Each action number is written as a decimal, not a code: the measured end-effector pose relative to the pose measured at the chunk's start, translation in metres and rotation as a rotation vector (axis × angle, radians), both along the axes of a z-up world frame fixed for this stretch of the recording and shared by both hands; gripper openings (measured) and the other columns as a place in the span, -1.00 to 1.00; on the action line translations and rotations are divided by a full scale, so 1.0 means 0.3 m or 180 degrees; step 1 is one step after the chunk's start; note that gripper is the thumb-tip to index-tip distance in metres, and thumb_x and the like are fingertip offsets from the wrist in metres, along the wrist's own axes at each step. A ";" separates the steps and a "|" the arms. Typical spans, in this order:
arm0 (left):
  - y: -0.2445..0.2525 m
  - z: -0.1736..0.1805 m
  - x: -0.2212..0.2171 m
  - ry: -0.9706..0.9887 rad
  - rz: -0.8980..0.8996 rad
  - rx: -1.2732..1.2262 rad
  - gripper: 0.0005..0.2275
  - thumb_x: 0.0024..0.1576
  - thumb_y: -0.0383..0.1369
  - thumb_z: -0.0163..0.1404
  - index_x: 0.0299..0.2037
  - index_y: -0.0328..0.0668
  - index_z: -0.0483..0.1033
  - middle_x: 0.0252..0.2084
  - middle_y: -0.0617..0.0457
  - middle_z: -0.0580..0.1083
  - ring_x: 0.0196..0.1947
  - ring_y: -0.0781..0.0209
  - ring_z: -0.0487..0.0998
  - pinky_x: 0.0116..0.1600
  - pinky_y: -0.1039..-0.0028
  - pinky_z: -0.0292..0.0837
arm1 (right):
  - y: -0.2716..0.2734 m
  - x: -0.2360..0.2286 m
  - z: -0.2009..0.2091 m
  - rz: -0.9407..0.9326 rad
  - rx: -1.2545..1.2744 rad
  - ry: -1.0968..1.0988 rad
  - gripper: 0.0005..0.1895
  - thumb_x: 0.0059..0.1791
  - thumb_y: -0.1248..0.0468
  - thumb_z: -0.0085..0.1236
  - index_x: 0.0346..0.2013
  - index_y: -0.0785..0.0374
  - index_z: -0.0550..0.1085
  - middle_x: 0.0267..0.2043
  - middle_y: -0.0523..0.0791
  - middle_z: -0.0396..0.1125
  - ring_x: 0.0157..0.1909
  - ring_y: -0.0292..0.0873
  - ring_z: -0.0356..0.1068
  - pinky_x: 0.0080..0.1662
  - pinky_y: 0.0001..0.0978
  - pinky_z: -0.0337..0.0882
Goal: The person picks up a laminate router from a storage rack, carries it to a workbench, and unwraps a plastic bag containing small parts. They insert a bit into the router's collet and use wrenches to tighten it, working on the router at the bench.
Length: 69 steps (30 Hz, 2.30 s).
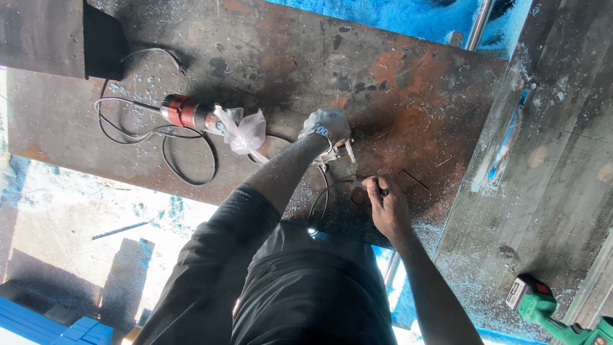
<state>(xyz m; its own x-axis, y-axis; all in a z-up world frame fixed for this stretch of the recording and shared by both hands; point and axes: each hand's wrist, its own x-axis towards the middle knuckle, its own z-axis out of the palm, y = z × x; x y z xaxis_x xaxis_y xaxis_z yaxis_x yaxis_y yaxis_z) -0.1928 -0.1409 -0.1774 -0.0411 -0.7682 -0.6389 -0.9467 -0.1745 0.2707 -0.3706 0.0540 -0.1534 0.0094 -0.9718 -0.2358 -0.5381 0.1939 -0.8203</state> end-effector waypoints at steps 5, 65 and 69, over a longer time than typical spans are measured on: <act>-0.073 0.007 -0.008 -0.0252 -0.0885 0.0433 -0.73 0.08 -0.24 -0.03 -0.12 -0.05 0.68 -0.11 0.04 0.64 0.02 -0.08 0.64 0.03 0.07 0.62 | -0.010 0.013 0.028 -0.0041 -0.0146 -0.0049 -0.74 0.23 0.14 -0.09 -0.14 0.13 0.55 -0.25 0.01 0.44 -0.15 0.17 0.51 -0.15 -0.04 0.53; 0.562 -0.028 -0.084 0.2182 0.2502 0.0573 -0.63 0.14 0.07 0.08 -0.11 0.00 0.65 -0.23 -0.15 0.60 -0.03 -0.27 0.60 0.06 0.02 0.49 | 0.031 -0.080 0.045 -0.0358 -0.0369 -0.0278 -0.68 0.25 0.19 -0.12 -0.12 0.33 0.55 -0.44 0.04 0.35 -0.37 -0.03 0.49 -0.24 -0.14 0.57; 0.580 -0.111 -0.098 0.2199 0.2483 0.0609 -0.62 0.18 0.11 0.03 -0.08 0.05 0.62 -0.21 -0.07 0.61 -0.02 -0.18 0.61 0.10 0.06 0.48 | 0.020 -0.085 0.054 -0.0350 -0.0487 -0.0300 -0.67 0.24 0.21 -0.11 -0.21 0.33 0.55 -0.47 -0.01 0.35 -0.41 -0.10 0.47 -0.30 -0.23 0.54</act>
